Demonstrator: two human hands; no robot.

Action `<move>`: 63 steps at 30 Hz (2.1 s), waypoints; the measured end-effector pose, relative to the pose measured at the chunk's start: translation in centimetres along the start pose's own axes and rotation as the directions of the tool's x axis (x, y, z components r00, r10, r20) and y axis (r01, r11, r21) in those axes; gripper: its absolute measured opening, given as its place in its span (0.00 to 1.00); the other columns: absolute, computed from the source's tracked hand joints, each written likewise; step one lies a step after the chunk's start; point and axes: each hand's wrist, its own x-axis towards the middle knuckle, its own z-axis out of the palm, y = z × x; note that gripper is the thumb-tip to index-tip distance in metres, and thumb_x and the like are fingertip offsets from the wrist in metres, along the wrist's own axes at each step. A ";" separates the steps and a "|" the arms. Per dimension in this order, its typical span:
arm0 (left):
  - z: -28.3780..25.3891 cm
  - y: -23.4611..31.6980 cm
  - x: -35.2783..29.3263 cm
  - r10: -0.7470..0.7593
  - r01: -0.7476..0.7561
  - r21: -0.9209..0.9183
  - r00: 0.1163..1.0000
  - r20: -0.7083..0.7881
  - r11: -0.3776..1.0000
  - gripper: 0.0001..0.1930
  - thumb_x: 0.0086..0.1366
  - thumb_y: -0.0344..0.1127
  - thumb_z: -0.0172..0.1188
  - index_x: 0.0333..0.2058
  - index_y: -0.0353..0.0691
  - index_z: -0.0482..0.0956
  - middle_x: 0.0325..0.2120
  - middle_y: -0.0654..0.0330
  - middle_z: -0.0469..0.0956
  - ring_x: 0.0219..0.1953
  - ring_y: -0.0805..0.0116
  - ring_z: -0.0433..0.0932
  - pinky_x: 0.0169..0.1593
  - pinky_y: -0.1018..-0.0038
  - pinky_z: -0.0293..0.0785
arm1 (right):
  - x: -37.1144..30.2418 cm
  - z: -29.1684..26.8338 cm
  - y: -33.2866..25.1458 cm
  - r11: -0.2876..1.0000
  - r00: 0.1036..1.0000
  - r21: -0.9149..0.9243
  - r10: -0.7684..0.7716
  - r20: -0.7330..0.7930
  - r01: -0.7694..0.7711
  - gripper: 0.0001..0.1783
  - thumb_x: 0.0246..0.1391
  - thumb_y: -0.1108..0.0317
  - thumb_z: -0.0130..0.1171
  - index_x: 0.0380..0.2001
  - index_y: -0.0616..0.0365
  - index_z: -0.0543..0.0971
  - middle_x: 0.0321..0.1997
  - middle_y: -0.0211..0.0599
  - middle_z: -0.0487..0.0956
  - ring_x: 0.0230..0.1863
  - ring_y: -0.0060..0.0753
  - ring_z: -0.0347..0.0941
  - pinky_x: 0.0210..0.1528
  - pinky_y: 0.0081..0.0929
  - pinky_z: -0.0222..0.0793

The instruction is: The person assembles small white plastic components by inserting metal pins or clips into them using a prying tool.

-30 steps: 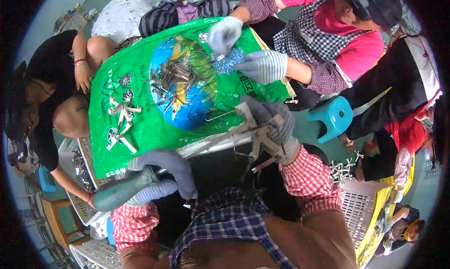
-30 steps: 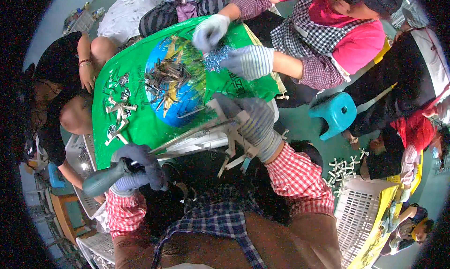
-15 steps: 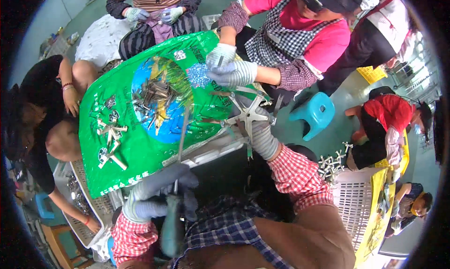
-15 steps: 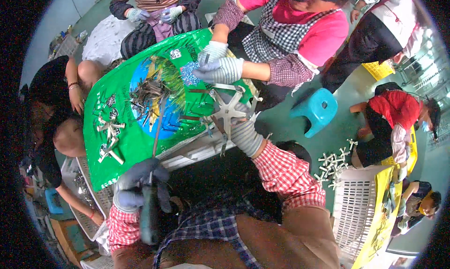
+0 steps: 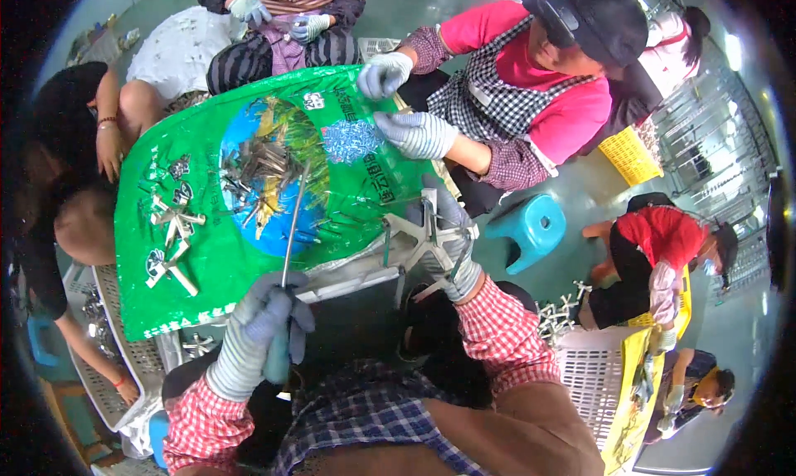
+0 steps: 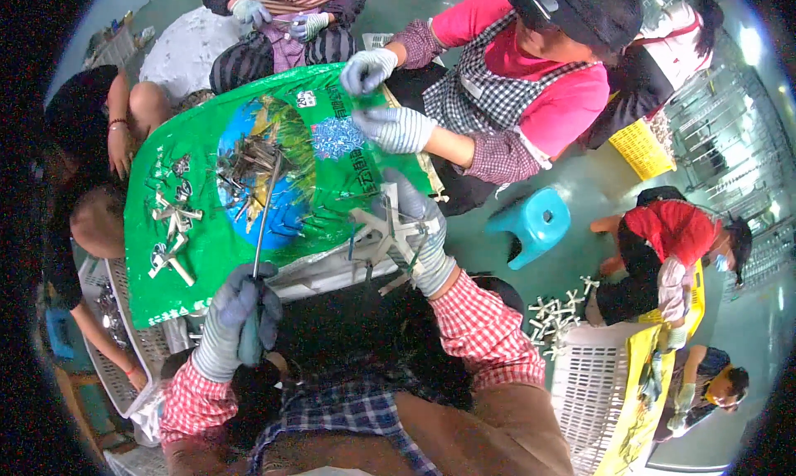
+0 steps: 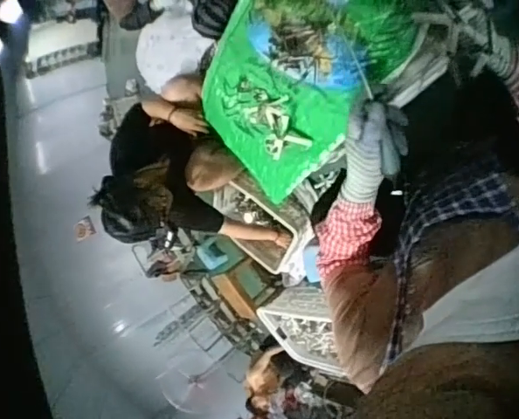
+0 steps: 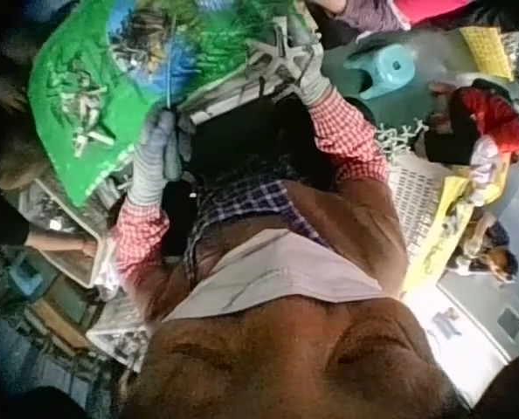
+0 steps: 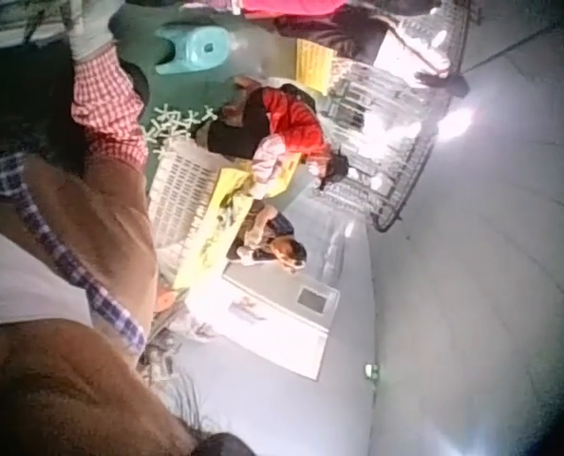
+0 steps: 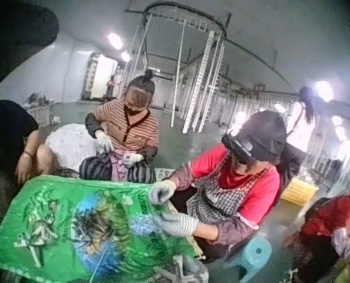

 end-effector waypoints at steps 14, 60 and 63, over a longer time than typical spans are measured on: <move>1.3 1.7 -1.4 -0.245 0.122 0.330 0.899 0.362 0.936 0.28 0.67 0.42 0.45 0.63 0.37 0.55 0.26 0.58 0.75 0.22 0.73 0.76 0.28 0.76 0.72 | -0.5 -0.6 -0.3 0.481 0.987 0.862 0.097 0.130 -0.161 0.19 0.66 0.68 0.37 0.57 0.60 0.64 0.39 0.34 0.74 0.36 0.24 0.72 0.41 0.31 0.77; 0.5 0.7 -0.5 0.014 -0.192 0.529 0.947 0.321 0.827 0.26 0.63 0.42 0.54 0.58 0.38 0.64 0.39 0.48 0.79 0.43 0.57 0.79 0.48 0.68 0.72 | 0.0 -2.8 -1.8 0.509 0.874 -0.766 -0.466 0.139 0.394 0.31 0.44 0.67 0.63 0.55 0.55 0.70 0.11 0.33 0.68 0.13 0.35 0.67 0.17 0.35 0.61; 0.6 1.2 -0.6 -0.006 -0.168 0.535 0.952 0.308 0.828 0.26 0.63 0.41 0.54 0.57 0.38 0.64 0.34 0.50 0.80 0.37 0.59 0.80 0.44 0.69 0.73 | 0.1 -3.0 -1.7 0.519 0.879 -0.755 -0.451 0.156 0.401 0.31 0.45 0.66 0.62 0.55 0.55 0.70 0.11 0.32 0.68 0.14 0.35 0.67 0.17 0.34 0.61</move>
